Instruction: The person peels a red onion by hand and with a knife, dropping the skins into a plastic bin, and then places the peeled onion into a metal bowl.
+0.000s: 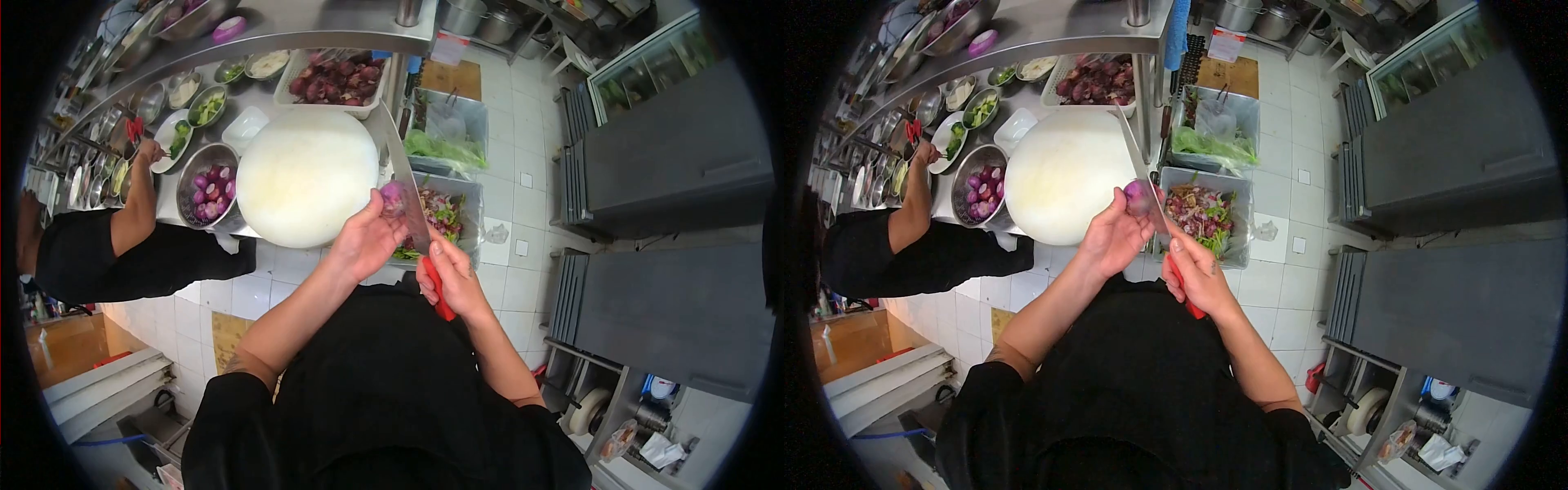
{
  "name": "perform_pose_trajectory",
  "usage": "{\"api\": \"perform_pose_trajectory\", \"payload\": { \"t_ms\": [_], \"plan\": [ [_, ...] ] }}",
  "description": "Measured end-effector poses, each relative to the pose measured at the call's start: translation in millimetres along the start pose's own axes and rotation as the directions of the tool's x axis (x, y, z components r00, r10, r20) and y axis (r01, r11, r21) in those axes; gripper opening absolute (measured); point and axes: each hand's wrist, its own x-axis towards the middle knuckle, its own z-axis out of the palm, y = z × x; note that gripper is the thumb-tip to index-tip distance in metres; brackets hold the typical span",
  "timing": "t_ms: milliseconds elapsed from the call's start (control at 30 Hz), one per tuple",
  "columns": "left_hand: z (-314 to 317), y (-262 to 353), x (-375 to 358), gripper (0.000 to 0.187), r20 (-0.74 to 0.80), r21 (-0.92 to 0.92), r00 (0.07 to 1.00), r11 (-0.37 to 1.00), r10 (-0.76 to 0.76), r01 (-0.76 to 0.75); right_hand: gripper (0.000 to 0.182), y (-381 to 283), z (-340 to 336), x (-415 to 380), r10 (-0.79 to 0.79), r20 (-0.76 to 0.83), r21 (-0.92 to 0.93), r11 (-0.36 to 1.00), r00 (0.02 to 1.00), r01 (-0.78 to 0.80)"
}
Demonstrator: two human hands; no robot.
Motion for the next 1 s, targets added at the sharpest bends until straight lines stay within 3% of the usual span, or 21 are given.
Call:
{"api": "perform_pose_trajectory", "payload": {
  "t_ms": [267,367,600,867,933,1000],
  "plan": [
    [0.4,-9.4,-14.8,0.053,0.037,0.079,0.995,0.993,-0.093,0.090,0.054,-3.8,-0.2,2.8,-0.011,0.001,0.031,0.999,1.000,0.011],
    [-28.7,-5.0,-11.8,0.047,0.097,0.136,0.990,0.987,-0.102,0.088,0.054,-3.8,0.9,1.1,0.000,0.009,0.031,1.000,1.000,0.000],
    [-26.5,29.4,-16.7,0.050,0.184,0.604,0.983,0.786,0.022,-0.131,0.054,-9.2,1.9,-4.0,0.061,0.042,-0.050,0.997,0.997,-0.059],
    [-23.2,43.8,-17.0,0.056,0.293,0.809,0.955,0.519,0.048,-0.274,0.053,-16.4,8.1,-4.9,0.095,0.022,-0.131,0.987,0.995,-0.091],
    [-23.2,42.1,-17.3,0.056,0.270,0.789,0.961,0.556,0.065,-0.260,0.051,-13.8,8.1,-5.0,0.083,0.013,-0.120,0.989,0.996,-0.081],
    [-20.5,40.2,-18.6,0.057,0.242,0.764,0.965,0.593,0.100,-0.253,0.053,-5.4,3.9,-8.0,-0.041,-0.016,-0.144,0.989,0.999,0.038]
  ]
}}
